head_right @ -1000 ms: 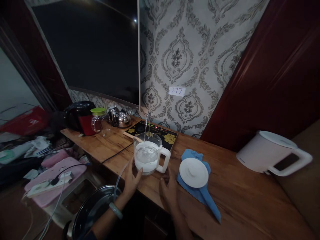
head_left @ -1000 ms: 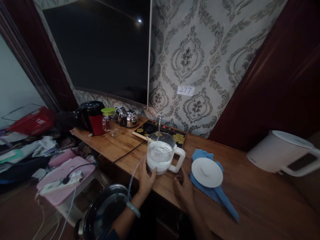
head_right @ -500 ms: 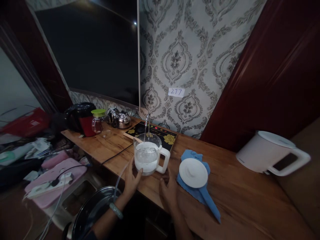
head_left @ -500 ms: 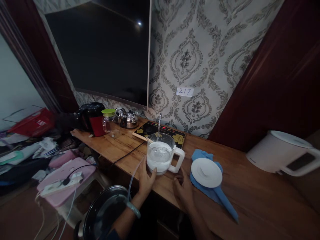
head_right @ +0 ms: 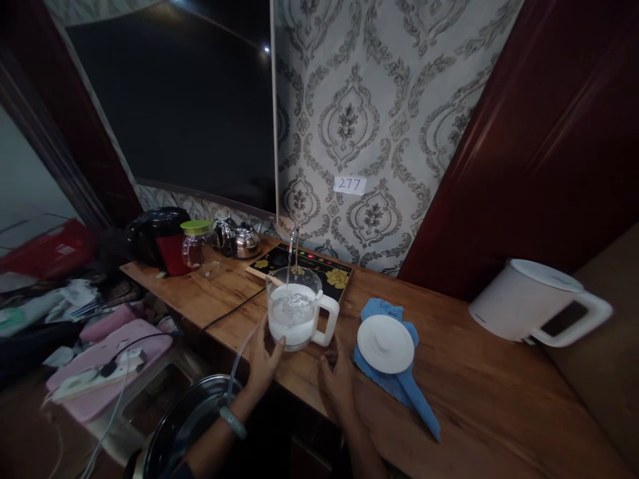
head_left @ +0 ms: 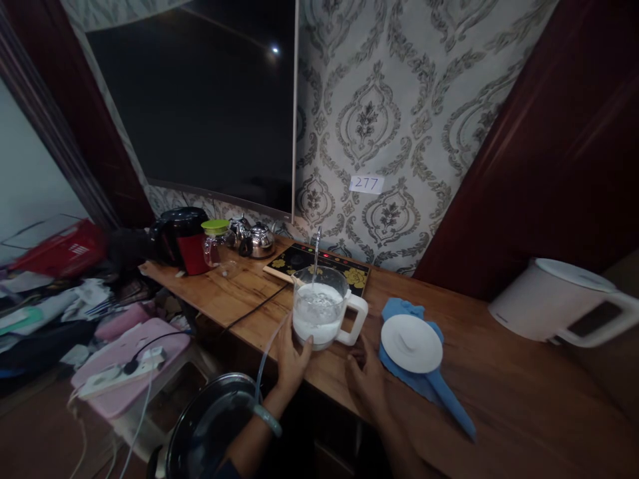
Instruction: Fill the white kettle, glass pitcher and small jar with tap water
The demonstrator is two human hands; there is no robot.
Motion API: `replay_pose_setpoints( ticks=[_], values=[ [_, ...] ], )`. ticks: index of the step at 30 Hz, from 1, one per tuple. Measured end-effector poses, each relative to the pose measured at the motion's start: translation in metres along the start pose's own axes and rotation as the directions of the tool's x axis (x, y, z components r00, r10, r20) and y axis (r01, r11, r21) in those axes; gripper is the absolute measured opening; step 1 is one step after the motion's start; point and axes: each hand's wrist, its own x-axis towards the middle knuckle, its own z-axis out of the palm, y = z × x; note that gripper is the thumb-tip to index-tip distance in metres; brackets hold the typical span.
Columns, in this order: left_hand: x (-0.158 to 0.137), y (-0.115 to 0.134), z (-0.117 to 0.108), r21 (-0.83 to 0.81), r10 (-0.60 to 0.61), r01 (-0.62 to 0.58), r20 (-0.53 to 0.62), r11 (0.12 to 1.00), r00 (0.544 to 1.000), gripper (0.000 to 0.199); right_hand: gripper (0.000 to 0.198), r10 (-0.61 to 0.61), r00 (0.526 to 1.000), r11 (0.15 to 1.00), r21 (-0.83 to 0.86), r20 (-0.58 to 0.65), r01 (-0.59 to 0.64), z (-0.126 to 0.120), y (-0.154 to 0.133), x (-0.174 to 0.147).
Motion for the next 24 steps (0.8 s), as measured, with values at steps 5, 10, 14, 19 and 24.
replay_pose_setpoints(
  ticks=[5,10,14,19,24],
  values=[
    [0.000,-0.003,0.000,0.007,0.014,-0.014,-0.006,1.000,1.000,0.065,0.066,-0.029,1.000,1.000,0.014,0.010,0.028,0.001,0.006,0.001],
    [0.001,-0.002,-0.002,0.001,-0.001,0.001,0.014,1.000,1.000,0.066,0.065,-0.026,1.000,1.000,0.012,-0.004,0.026,0.002,0.009,0.004],
    [0.001,-0.003,-0.002,-0.007,-0.024,0.024,0.026,1.000,0.999,0.067,0.065,-0.018,1.000,1.000,0.011,-0.014,0.018,0.002,0.007,0.004],
    [0.001,-0.003,-0.001,-0.006,-0.027,0.028,0.015,1.000,1.000,0.067,0.065,-0.028,0.999,1.000,0.008,-0.015,0.028,0.001,-0.001,0.001],
    [0.001,-0.002,-0.001,-0.011,-0.022,0.022,0.011,1.000,1.000,0.067,0.064,-0.023,1.000,1.000,-0.003,-0.017,0.023,0.001,-0.004,0.001]
  ],
)
